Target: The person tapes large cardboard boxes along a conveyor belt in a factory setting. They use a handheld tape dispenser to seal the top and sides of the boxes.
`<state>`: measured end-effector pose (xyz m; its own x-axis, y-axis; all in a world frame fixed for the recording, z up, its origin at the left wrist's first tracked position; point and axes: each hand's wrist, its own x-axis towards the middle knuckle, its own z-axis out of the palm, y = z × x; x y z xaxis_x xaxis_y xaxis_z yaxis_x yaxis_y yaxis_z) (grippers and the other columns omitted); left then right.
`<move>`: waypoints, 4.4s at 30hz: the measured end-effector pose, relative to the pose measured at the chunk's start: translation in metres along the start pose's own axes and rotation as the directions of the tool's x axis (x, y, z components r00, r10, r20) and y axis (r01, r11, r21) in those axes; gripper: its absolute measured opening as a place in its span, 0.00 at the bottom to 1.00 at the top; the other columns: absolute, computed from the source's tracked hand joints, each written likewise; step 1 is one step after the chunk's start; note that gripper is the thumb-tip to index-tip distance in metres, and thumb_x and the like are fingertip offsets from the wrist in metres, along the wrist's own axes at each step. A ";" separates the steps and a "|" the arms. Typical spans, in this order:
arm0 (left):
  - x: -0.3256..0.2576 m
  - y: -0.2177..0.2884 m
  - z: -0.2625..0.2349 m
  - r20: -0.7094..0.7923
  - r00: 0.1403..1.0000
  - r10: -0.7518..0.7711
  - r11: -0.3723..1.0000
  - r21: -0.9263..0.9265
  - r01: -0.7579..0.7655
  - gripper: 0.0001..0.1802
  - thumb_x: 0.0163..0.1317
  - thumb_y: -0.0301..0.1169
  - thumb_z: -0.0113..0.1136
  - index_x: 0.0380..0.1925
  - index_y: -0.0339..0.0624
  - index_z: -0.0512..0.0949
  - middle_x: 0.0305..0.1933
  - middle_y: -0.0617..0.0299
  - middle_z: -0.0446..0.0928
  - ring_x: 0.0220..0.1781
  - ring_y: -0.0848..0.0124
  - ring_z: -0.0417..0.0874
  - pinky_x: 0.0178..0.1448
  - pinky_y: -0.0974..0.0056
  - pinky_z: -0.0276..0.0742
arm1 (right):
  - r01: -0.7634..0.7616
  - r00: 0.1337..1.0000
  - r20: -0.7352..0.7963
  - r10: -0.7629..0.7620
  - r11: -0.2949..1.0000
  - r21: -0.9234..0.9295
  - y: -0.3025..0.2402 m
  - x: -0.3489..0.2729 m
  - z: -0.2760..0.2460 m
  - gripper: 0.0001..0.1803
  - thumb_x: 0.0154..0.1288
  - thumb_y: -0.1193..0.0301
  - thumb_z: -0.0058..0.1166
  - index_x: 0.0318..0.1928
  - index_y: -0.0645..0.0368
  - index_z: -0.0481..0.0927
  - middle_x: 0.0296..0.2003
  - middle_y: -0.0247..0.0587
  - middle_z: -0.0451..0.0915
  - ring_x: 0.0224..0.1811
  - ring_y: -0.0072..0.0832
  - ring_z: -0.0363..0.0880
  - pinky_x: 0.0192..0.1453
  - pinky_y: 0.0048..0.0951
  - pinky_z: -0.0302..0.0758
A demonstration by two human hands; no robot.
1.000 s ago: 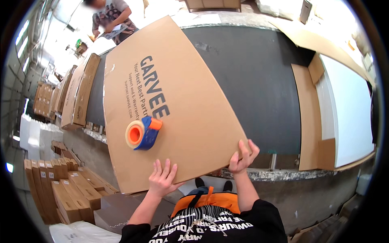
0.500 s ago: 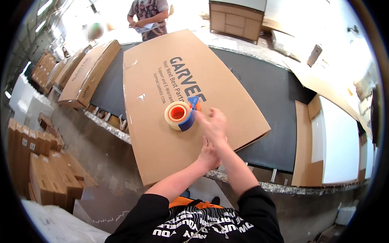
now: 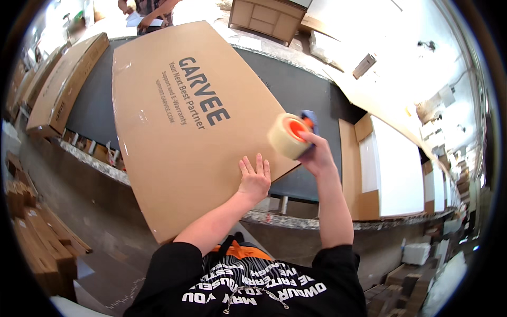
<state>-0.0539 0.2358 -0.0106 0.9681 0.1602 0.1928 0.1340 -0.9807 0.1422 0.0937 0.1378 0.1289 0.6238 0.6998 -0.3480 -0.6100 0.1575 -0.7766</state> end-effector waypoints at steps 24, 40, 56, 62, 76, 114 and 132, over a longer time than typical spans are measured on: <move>0.108 0.045 -0.055 0.578 0.763 -0.288 0.956 0.213 0.200 0.63 0.41 0.34 0.74 0.74 0.82 0.45 0.82 0.61 0.38 0.64 0.29 0.69 0.64 0.21 0.59 | 0.065 0.981 -0.039 0.188 -0.516 -0.854 0.032 0.009 -0.071 0.18 0.41 0.66 0.58 0.36 0.54 0.88 0.36 0.48 0.86 0.44 0.40 0.86 0.48 0.37 0.82; -0.012 -0.018 -0.042 0.361 0.932 0.014 0.997 0.066 -0.041 0.48 0.50 0.36 0.68 0.73 0.50 0.56 0.76 0.50 0.54 0.71 0.36 0.61 0.69 0.42 0.66 | -0.242 0.943 -0.186 -0.278 -0.185 -0.953 0.153 -0.134 -0.155 0.20 0.46 0.59 0.59 0.44 0.46 0.83 0.44 0.48 0.77 0.44 0.49 0.81 0.48 0.48 0.78; -0.263 -0.143 -0.086 -0.049 0.950 -0.307 0.936 -0.196 0.292 0.72 0.30 0.44 0.82 0.71 0.24 0.47 0.70 0.33 0.60 0.66 0.35 0.69 0.67 0.50 0.72 | 0.339 0.939 0.338 0.064 -0.353 -0.872 0.149 -0.034 0.245 0.16 0.44 0.62 0.58 0.36 0.52 0.86 0.35 0.51 0.84 0.39 0.43 0.85 0.44 0.42 0.81; -0.279 -0.166 -0.080 -0.235 0.955 -0.179 0.981 -0.118 0.155 0.71 0.31 0.46 0.80 0.71 0.24 0.47 0.67 0.34 0.66 0.64 0.37 0.72 0.63 0.47 0.75 | 0.376 0.918 0.271 0.290 -0.420 -0.826 0.189 -0.097 0.218 0.17 0.40 0.66 0.55 0.32 0.59 0.87 0.29 0.49 0.85 0.35 0.43 0.86 0.40 0.40 0.83; -0.271 -0.166 -0.084 -0.081 0.980 -0.182 0.983 -0.001 0.183 0.61 0.35 0.43 0.78 0.68 0.26 0.57 0.68 0.37 0.65 0.68 0.38 0.68 0.73 0.47 0.64 | 0.256 0.917 0.128 0.377 -0.312 -0.915 0.297 -0.108 0.089 0.29 0.44 0.60 0.62 0.52 0.46 0.83 0.52 0.48 0.75 0.50 0.44 0.81 0.48 0.43 0.79; 0.179 0.060 -0.024 -0.054 0.826 0.561 0.794 -0.248 -0.555 0.27 0.56 0.44 0.69 0.57 0.53 0.80 0.68 0.54 0.71 0.69 0.52 0.71 0.73 0.54 0.63 | -0.012 0.992 -0.128 0.016 0.999 0.033 0.171 -0.058 -0.099 0.42 0.43 0.75 0.63 0.65 0.66 0.71 0.52 0.41 0.81 0.49 0.21 0.77 0.57 0.22 0.72; 0.073 -0.040 -0.044 0.676 0.156 0.720 0.096 0.126 -0.987 0.16 0.66 0.52 0.51 0.41 0.70 0.87 0.62 0.85 0.76 0.81 0.65 0.46 0.84 0.53 0.27 | 0.176 0.910 -0.309 -0.276 0.933 -0.314 0.280 -0.110 0.073 0.38 0.45 0.73 0.59 0.62 0.71 0.71 0.46 0.34 0.80 0.40 0.13 0.74 0.49 0.15 0.71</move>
<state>0.0025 0.2918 0.0402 0.3909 -0.7570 -0.5236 -0.9163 -0.2664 -0.2989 -0.1816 0.1557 -0.0121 0.8872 0.3779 -0.2648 -0.3057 0.0516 -0.9507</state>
